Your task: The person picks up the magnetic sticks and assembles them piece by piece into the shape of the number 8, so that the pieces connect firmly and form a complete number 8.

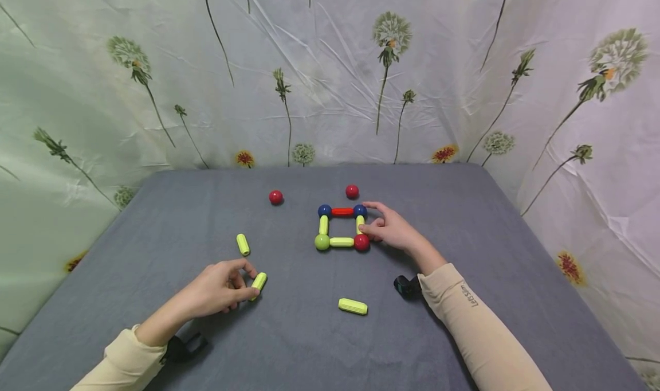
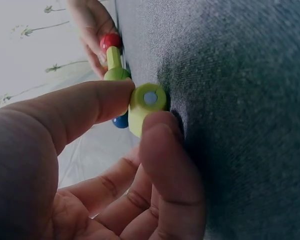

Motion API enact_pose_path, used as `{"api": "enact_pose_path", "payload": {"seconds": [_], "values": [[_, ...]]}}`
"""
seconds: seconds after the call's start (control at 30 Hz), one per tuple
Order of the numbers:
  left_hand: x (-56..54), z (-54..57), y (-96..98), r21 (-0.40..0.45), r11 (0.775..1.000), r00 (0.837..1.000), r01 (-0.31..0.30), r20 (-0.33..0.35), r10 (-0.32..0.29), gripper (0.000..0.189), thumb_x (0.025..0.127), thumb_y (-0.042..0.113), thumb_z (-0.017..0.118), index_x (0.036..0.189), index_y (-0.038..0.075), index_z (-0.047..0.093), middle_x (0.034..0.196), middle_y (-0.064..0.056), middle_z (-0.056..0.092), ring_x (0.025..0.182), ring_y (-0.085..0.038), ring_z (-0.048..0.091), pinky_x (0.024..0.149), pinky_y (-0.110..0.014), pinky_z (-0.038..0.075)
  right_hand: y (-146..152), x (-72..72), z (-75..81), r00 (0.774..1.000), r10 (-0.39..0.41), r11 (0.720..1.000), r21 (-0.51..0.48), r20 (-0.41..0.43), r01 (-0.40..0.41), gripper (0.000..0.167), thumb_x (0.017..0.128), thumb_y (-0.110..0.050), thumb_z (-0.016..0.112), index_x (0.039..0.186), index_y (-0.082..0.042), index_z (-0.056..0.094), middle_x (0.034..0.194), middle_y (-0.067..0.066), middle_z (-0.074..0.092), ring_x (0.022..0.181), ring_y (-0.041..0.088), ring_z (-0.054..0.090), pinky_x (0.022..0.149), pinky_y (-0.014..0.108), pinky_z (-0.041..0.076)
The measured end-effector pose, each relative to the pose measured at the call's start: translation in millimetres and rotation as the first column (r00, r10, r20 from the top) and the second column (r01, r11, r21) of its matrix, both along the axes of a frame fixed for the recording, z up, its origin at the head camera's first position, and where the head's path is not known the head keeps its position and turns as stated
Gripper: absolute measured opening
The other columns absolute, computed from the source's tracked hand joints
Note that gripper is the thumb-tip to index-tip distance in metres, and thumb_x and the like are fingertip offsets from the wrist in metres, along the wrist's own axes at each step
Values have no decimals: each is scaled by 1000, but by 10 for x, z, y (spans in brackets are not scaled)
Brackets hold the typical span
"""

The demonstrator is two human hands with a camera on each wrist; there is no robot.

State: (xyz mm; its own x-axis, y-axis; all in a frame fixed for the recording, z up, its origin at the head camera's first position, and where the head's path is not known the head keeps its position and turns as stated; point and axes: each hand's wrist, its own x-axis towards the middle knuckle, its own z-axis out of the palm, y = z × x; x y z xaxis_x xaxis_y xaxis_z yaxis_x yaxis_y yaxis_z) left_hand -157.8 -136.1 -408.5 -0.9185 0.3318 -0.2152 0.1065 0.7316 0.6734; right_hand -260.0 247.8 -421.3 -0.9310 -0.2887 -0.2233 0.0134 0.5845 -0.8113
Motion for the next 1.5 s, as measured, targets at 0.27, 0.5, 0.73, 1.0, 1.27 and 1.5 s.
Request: {"api": "enact_pose_path", "payload": {"seconds": [0.27,0.5,0.73,1.0,1.27,1.5], "values": [[-25,2,44,-43,999,999,5,-38,-7,21,80,26,72,93,17,59,59,1,60,46,-13,56,44,-30,44,2,1,21,1000,7,1000,-4,-8,-7,68,88,-40,62,145,-26,27,91,6,69,83,17,60,73,28,49],[-62,-3,85,-64,998,997,8,-74,-13,23,78,30,74,91,19,59,57,3,58,46,-12,55,44,-28,42,-4,-3,10,1000,9,1000,-5,-10,-9,69,88,-41,63,145,-26,27,90,5,70,83,17,61,73,28,50],[-97,-1,135,-55,998,996,11,-93,-16,17,79,24,70,90,18,60,57,5,59,45,-11,56,45,-28,45,-6,-23,-10,1000,9,1000,-9,-6,-9,68,87,-43,63,144,-28,28,91,5,69,84,18,61,74,28,50],[-167,-17,263,77,997,1000,2,20,-3,13,81,22,67,91,20,60,63,1,63,48,-15,59,49,-33,49,-72,77,179,1000,6,1000,-14,22,-6,67,90,-33,62,146,-20,26,91,8,69,85,21,60,74,31,50],[-304,-112,459,297,953,978,-53,210,-11,22,83,27,69,99,15,60,66,-4,63,53,-15,59,52,-34,53,-32,9,47,1000,-3,1000,-4,14,3,68,90,-36,62,146,-24,26,90,6,69,85,20,60,74,30,50],[-396,-153,667,398,910,946,-120,325,-18,30,83,28,70,105,12,58,69,-3,62,54,-12,58,53,-29,53,-26,4,37,1000,-9,1000,-1,16,9,68,89,-37,62,145,-24,26,89,5,68,84,19,60,73,30,50]]}}
